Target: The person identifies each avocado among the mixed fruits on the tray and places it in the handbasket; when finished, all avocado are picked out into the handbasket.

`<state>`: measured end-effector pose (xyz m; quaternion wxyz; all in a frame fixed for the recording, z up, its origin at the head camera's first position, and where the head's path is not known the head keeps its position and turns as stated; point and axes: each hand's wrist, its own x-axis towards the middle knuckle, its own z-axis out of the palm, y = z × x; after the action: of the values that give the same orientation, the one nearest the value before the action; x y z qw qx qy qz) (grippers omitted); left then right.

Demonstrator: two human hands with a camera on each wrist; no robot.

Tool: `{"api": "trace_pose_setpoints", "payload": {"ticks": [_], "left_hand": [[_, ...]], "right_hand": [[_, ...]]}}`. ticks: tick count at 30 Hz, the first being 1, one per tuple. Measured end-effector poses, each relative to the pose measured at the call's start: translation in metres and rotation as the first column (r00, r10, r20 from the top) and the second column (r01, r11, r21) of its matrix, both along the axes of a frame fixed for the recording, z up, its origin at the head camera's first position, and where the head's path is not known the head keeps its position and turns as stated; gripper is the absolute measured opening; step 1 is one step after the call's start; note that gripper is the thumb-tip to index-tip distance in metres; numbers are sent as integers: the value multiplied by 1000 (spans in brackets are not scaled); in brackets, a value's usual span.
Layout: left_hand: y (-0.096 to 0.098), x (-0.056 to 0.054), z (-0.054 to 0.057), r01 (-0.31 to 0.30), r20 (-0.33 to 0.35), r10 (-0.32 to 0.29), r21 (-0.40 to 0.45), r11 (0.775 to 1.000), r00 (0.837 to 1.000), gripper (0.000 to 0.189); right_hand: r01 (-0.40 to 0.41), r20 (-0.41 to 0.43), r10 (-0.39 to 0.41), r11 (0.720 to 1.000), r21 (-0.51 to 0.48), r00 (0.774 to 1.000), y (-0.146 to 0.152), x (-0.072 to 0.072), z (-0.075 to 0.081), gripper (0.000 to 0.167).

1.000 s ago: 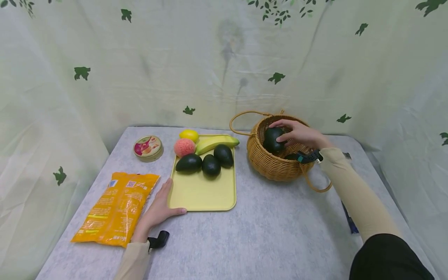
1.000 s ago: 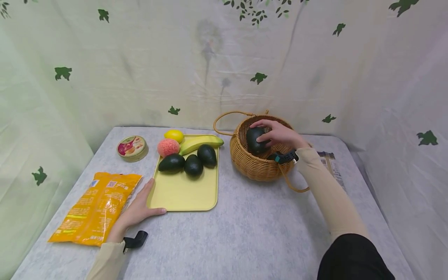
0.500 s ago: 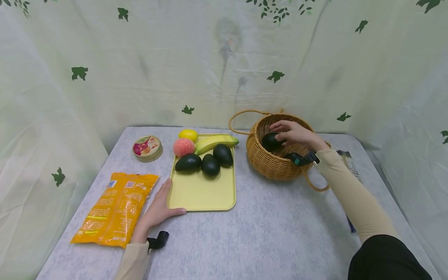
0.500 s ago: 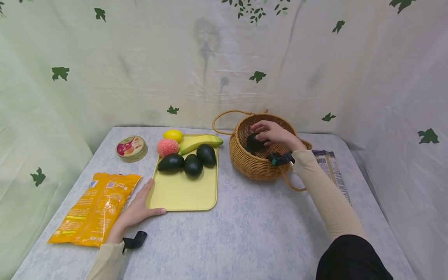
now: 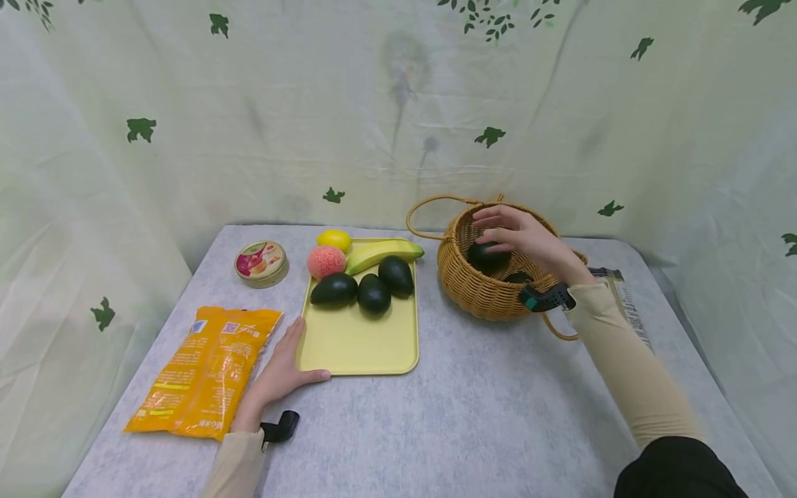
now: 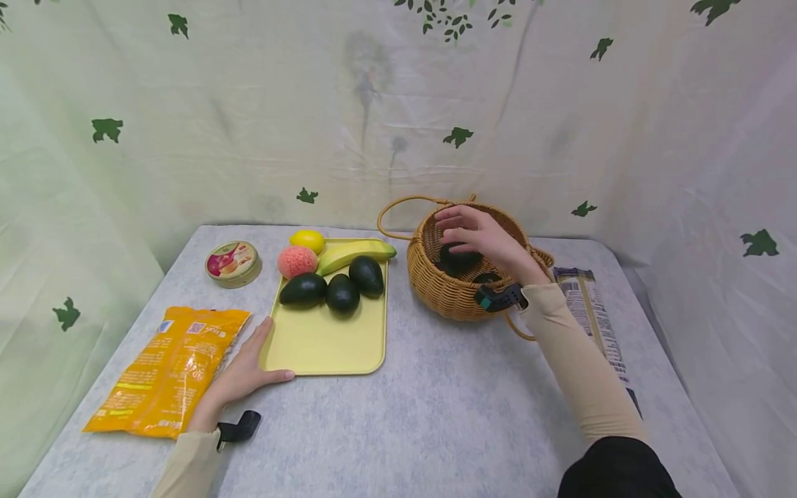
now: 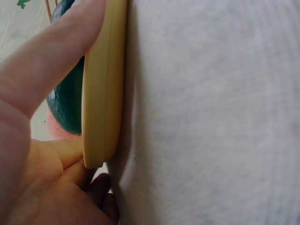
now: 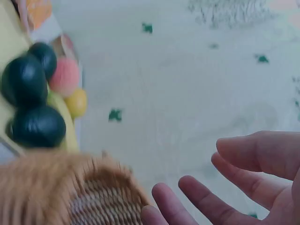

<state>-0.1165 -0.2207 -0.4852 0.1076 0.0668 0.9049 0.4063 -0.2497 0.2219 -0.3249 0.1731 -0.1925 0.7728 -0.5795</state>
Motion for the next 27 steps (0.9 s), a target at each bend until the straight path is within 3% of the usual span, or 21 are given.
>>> {"api": "trace_pose_setpoints", "payload": {"ticks": [11,19,27], "left_hand": [[0,0,-1,5,-11,-5,3,1000,1000,119],[-1,1,0,5,-14,-5,-2,1000,1000,119],[-1,0,-2,-1,-1,1,-7,1000,1000,120]], "right_hand": [[-133,-47,131,990,-46,990,-58,28,-5,42],[-219,-26,218,975,-44,976,-96,30,-38,42],[-268,5,268,963,13,964,-121,22,-66,51]]}}
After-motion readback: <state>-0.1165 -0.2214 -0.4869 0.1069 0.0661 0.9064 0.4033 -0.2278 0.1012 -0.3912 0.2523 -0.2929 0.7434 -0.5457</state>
